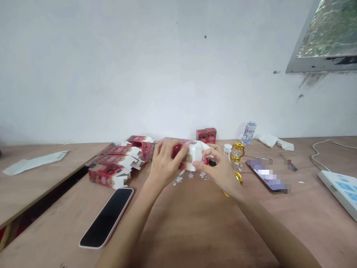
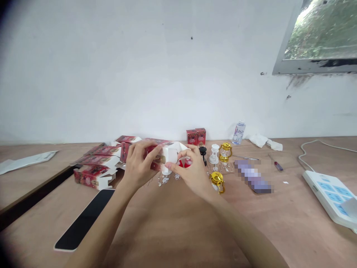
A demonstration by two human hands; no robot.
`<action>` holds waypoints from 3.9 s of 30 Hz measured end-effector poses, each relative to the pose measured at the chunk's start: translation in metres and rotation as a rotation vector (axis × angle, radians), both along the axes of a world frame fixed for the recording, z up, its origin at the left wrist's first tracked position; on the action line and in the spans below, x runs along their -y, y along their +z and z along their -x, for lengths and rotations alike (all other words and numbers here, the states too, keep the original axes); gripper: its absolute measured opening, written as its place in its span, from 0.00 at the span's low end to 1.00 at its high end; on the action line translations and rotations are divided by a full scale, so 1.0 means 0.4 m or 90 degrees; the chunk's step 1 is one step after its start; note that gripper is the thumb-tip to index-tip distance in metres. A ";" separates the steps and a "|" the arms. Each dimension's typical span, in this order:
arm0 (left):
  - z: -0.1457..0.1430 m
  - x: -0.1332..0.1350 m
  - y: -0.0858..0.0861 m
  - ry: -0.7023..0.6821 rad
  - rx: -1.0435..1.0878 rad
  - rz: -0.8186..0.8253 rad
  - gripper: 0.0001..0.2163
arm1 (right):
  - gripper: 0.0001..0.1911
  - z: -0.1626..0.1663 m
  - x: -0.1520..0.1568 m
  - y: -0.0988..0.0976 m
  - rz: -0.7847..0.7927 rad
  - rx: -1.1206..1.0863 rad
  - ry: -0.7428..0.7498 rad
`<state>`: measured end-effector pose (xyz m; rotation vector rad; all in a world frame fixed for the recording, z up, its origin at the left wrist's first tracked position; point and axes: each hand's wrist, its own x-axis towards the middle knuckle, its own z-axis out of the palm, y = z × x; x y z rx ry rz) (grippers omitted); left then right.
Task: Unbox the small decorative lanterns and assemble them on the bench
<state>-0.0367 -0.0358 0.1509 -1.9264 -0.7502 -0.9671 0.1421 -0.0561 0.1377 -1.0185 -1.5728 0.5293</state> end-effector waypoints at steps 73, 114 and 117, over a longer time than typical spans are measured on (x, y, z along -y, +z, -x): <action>-0.039 0.095 -0.304 -0.250 0.530 0.933 0.17 | 0.19 -0.046 0.071 -0.270 0.013 0.078 -0.050; 0.011 0.108 -0.305 -0.106 0.355 0.845 0.16 | 0.13 -0.038 -0.008 -0.385 0.530 -0.728 0.324; 0.010 0.107 -0.315 -0.118 0.354 0.850 0.15 | 0.14 -0.039 -0.011 -0.389 0.514 -0.734 0.329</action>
